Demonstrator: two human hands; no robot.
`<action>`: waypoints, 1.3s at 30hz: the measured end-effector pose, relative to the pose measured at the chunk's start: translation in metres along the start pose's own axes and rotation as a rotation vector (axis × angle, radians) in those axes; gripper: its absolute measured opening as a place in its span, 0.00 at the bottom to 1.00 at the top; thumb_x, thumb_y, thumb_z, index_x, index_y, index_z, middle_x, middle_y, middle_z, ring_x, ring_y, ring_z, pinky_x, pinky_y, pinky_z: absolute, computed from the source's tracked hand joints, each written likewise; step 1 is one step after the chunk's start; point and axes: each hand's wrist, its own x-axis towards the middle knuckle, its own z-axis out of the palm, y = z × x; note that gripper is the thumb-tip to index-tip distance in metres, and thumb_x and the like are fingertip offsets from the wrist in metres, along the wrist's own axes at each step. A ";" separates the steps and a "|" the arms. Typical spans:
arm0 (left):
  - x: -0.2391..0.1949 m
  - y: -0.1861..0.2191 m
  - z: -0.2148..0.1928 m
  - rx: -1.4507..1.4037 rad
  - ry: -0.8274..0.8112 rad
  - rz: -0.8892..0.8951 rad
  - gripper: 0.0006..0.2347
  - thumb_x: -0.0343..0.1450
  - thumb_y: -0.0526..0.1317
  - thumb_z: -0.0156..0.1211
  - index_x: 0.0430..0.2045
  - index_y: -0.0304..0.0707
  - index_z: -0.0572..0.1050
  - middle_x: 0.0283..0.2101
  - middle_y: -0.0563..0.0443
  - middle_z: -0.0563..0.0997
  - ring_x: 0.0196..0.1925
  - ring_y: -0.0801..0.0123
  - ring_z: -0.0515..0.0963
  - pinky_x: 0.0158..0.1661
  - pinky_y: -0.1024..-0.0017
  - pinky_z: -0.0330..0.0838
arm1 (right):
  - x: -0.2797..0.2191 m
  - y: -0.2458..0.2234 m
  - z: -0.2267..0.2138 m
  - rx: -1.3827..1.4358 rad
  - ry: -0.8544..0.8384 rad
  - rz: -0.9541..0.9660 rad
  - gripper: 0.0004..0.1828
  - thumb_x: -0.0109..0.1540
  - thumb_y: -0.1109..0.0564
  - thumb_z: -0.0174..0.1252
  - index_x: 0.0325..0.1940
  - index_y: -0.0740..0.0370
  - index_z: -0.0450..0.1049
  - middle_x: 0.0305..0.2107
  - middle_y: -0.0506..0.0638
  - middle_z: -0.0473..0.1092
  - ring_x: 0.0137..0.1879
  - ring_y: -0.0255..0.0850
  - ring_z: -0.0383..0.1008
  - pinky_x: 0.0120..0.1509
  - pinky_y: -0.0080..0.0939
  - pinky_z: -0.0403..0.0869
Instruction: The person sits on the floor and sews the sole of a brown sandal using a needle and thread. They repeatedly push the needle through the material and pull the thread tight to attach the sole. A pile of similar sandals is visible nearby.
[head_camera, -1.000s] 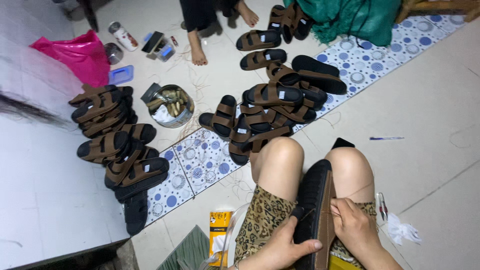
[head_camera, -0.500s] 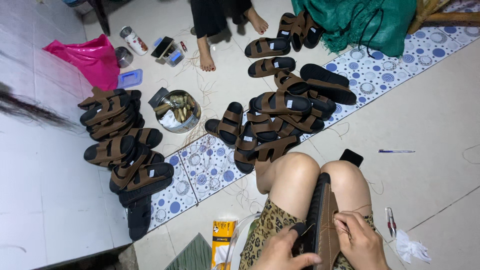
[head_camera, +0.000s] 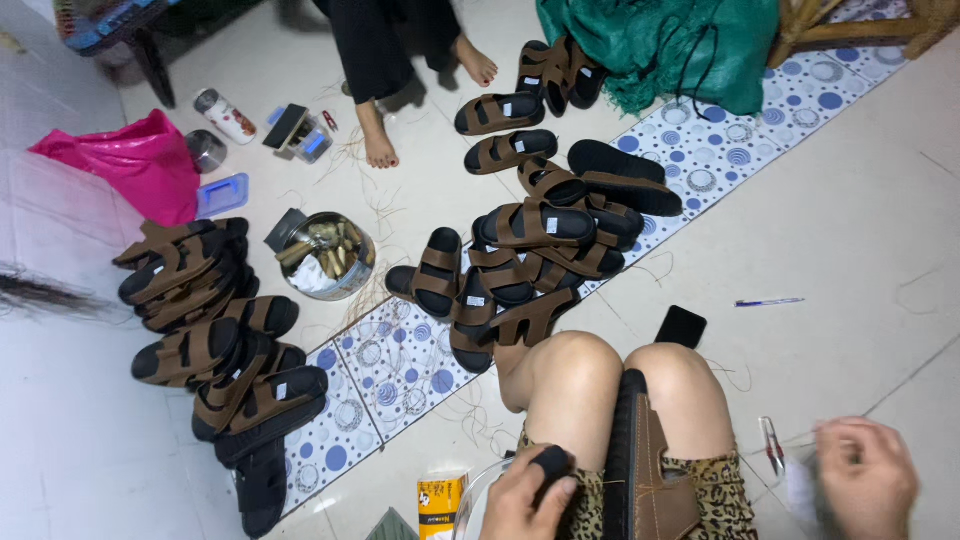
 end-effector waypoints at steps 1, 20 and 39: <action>-0.001 0.009 -0.003 -0.070 0.107 0.087 0.12 0.69 0.44 0.63 0.41 0.37 0.83 0.49 0.51 0.85 0.48 0.64 0.85 0.49 0.74 0.75 | -0.003 0.029 -0.004 -0.034 -0.012 0.085 0.06 0.72 0.68 0.64 0.47 0.59 0.82 0.50 0.48 0.79 0.59 0.41 0.75 0.63 0.41 0.77; 0.029 0.037 0.011 -1.167 -0.665 -0.265 0.12 0.82 0.35 0.47 0.57 0.27 0.73 0.14 0.60 0.59 0.12 0.78 0.59 0.17 0.81 0.56 | 0.008 -0.180 -0.092 0.548 -0.895 0.023 0.28 0.59 0.57 0.63 0.65 0.55 0.71 0.58 0.55 0.74 0.53 0.43 0.82 0.51 0.38 0.85; 0.156 0.030 0.018 -1.269 0.062 -0.172 0.11 0.79 0.37 0.52 0.37 0.24 0.78 0.12 0.60 0.57 0.10 0.78 0.54 0.10 0.78 0.49 | 0.006 -0.199 -0.035 1.831 -0.741 0.358 0.24 0.73 0.52 0.38 0.25 0.60 0.67 0.16 0.45 0.61 0.18 0.35 0.64 0.25 0.34 0.68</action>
